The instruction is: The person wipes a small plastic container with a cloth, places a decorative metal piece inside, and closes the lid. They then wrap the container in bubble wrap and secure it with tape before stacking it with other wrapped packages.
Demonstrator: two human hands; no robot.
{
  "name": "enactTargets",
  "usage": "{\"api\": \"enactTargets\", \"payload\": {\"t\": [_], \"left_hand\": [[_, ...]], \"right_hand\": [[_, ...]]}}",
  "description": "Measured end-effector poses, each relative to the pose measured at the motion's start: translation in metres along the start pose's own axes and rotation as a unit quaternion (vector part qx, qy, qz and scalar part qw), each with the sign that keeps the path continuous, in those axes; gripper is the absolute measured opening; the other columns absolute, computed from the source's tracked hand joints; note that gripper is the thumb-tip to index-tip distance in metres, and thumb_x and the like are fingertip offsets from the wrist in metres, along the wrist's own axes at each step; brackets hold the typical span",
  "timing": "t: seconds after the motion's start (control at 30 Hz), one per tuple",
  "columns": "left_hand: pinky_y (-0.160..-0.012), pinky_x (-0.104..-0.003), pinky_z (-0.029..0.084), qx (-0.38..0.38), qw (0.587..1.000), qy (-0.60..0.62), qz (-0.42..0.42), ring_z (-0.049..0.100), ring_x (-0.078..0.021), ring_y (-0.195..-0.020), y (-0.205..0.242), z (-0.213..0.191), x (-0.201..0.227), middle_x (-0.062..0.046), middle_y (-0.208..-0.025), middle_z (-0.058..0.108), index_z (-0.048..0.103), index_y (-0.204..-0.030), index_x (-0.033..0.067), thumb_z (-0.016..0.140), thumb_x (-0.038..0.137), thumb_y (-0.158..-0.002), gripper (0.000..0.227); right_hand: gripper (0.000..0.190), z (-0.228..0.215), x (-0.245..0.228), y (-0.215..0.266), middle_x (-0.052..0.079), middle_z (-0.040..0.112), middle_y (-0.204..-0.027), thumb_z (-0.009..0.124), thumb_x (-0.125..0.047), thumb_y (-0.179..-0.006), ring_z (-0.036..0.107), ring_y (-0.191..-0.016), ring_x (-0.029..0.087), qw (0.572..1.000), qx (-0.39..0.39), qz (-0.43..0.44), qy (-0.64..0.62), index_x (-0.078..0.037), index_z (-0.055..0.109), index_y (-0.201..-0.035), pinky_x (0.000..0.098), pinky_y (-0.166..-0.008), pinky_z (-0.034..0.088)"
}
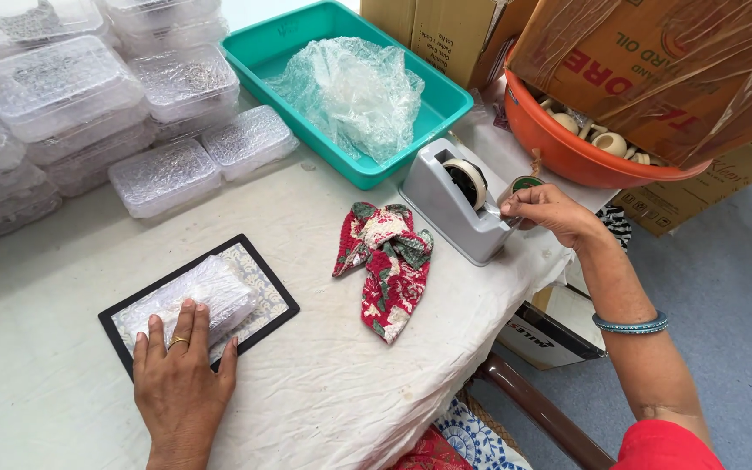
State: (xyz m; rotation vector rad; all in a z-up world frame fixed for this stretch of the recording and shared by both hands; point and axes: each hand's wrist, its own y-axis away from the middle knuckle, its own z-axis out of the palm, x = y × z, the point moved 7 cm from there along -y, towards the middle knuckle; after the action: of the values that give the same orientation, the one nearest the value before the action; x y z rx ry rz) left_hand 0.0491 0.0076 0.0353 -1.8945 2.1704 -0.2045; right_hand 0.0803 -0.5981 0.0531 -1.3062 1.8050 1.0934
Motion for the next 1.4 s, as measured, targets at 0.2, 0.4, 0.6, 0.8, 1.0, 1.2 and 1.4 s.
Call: {"api": "enactTargets", "payload": {"t": [0.2,0.4,0.6,0.8,1.0,1.2,1.4], "left_hand": [[-0.123,-0.043,0.034,-0.021,1.0,-0.004,0.0,0.05,-0.0304,-0.143,0.001,0.002,-0.001,0.003,-0.147,0.06,0.06,-0.142,0.0235,0.064,0.059,-0.087,0.065],[-0.123,-0.044,0.035,-0.006,1.0,0.013,0.004,0.05,-0.032,-0.143,0.002,0.002,-0.001,0.002,-0.148,0.06,0.061,-0.142,0.0226,0.065,0.059,-0.086,0.067],[-0.123,-0.044,0.037,-0.008,1.0,-0.001,0.006,0.051,-0.0317,-0.143,0.003,0.002,-0.001,0.003,-0.148,0.06,0.063,-0.141,0.0234,0.065,0.059,-0.086,0.065],[-0.122,-0.045,0.038,-0.011,1.0,-0.003,0.005,0.052,-0.0319,-0.142,0.003,0.004,-0.001,0.002,-0.148,0.06,0.062,-0.142,0.0233,0.065,0.06,-0.086,0.066],[-0.123,-0.044,0.036,-0.015,1.0,-0.006,-0.002,0.05,-0.0318,-0.144,0.002,0.011,-0.001,0.002,-0.149,0.059,0.061,-0.142,0.0239,0.064,0.06,-0.087,0.067],[-0.12,-0.053,0.034,0.075,0.983,0.168,-0.023,0.045,-0.0432,-0.141,0.012,-0.005,-0.008,-0.014,-0.148,0.059,0.056,-0.145,0.005,0.075,0.033,-0.083,0.07],[-0.119,-0.052,0.03,0.066,0.983,0.173,-0.001,0.041,-0.0457,-0.142,0.007,-0.014,-0.001,-0.017,-0.15,0.052,0.05,-0.146,-0.0012,0.076,0.033,-0.085,0.075]], "right_hand": [[0.032,0.006,-0.021,0.021,0.0,0.07,-0.089,0.078,-0.033,-0.09,0.062,-0.084,0.013,0.999,-0.022,-0.022,-0.026,-0.005,0.073,-0.103,0.0309,-0.078,0.049],[0.026,-0.012,-0.067,0.086,-0.005,0.069,-0.1,0.069,-0.033,-0.096,0.061,-0.095,0.007,0.989,0.037,-0.14,-0.043,-0.008,0.068,-0.105,0.0265,-0.091,0.048],[0.026,-0.004,0.005,0.088,0.0,0.066,-0.082,0.067,-0.034,-0.097,0.059,-0.077,0.011,0.999,0.016,-0.025,-0.019,-0.008,0.069,-0.098,0.029,-0.07,0.048],[0.028,0.012,0.034,0.076,-0.003,0.061,-0.076,0.072,-0.032,-0.096,0.057,-0.069,0.009,0.989,0.039,0.003,-0.14,-0.008,0.065,-0.086,0.0261,-0.064,0.05],[0.027,0.005,0.046,0.058,-0.005,0.059,-0.073,0.08,-0.029,-0.091,0.052,-0.063,0.007,0.982,0.09,0.036,-0.16,-0.009,0.063,-0.083,0.0244,-0.058,0.046],[0.039,-0.054,0.021,0.065,0.019,0.071,-0.075,0.076,-0.04,-0.094,0.07,-0.069,0.033,0.852,0.222,0.014,0.473,-0.001,0.077,-0.093,0.0495,-0.067,0.054],[0.026,0.076,-0.126,0.061,0.014,0.06,-0.063,0.076,-0.026,-0.097,0.051,-0.054,0.024,0.928,0.091,-0.084,0.352,-0.001,0.072,-0.097,0.0429,-0.053,0.045]]}}
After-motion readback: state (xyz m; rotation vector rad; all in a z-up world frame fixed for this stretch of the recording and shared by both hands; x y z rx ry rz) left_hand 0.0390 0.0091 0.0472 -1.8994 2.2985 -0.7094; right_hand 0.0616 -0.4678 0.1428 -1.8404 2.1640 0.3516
